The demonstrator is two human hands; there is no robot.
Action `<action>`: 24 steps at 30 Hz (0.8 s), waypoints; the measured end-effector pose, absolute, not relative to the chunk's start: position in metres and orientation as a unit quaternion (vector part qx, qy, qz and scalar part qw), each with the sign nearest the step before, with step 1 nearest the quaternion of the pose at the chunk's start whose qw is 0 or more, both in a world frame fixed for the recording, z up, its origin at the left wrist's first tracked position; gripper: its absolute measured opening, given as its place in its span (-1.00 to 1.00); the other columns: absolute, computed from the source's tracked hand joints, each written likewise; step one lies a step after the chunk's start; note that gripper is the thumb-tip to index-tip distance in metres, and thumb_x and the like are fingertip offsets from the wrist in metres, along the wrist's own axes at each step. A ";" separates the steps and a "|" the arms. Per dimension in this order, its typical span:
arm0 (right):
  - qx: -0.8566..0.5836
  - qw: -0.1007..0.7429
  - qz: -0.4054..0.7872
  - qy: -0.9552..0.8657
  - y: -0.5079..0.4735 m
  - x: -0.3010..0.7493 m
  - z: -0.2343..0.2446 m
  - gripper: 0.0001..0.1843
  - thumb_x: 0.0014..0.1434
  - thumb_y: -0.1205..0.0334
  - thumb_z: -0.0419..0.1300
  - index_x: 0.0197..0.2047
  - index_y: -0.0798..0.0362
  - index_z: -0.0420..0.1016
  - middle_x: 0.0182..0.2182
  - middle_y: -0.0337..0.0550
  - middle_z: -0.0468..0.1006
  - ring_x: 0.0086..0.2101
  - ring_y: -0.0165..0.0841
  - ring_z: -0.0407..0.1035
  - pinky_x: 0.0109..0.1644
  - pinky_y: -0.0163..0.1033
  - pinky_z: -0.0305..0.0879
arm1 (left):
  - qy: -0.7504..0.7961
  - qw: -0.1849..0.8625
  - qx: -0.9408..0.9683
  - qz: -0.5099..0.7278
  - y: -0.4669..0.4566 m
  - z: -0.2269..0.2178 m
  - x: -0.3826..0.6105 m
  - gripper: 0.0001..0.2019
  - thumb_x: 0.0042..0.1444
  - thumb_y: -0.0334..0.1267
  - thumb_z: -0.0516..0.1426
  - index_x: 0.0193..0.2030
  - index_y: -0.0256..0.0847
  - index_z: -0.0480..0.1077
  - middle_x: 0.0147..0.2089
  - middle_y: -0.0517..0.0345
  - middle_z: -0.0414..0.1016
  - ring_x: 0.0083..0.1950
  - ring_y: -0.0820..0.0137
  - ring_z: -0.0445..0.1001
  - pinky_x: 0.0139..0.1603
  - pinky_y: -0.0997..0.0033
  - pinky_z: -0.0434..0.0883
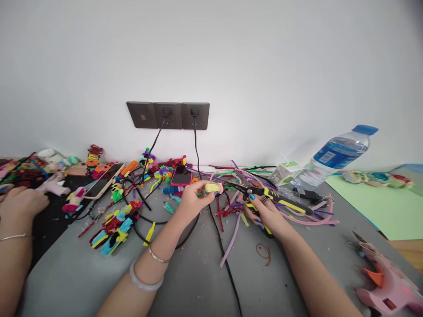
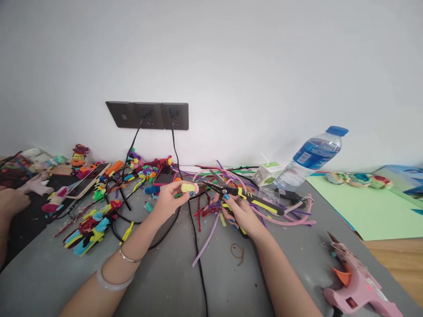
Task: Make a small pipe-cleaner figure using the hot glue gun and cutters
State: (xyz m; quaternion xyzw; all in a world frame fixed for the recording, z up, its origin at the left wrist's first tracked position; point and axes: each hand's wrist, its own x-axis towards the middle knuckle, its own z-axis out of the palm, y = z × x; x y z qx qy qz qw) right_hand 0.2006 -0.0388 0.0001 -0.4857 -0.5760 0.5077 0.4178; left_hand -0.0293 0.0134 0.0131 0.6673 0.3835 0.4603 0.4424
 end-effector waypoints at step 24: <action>-0.440 0.381 0.539 -0.608 -0.038 0.205 -0.004 -0.44 0.29 -0.26 -0.03 -0.19 0.10 0.42 -0.75 -0.45 0.11 -0.75 -0.51 -0.03 -0.66 -0.36 -0.02 | 0.363 0.484 0.674 0.424 0.011 0.019 -0.030 -0.76 -0.02 -0.30 0.18 -0.18 -0.29 0.53 -0.18 0.00 0.61 -0.16 0.30 0.54 -0.13 0.39 0.44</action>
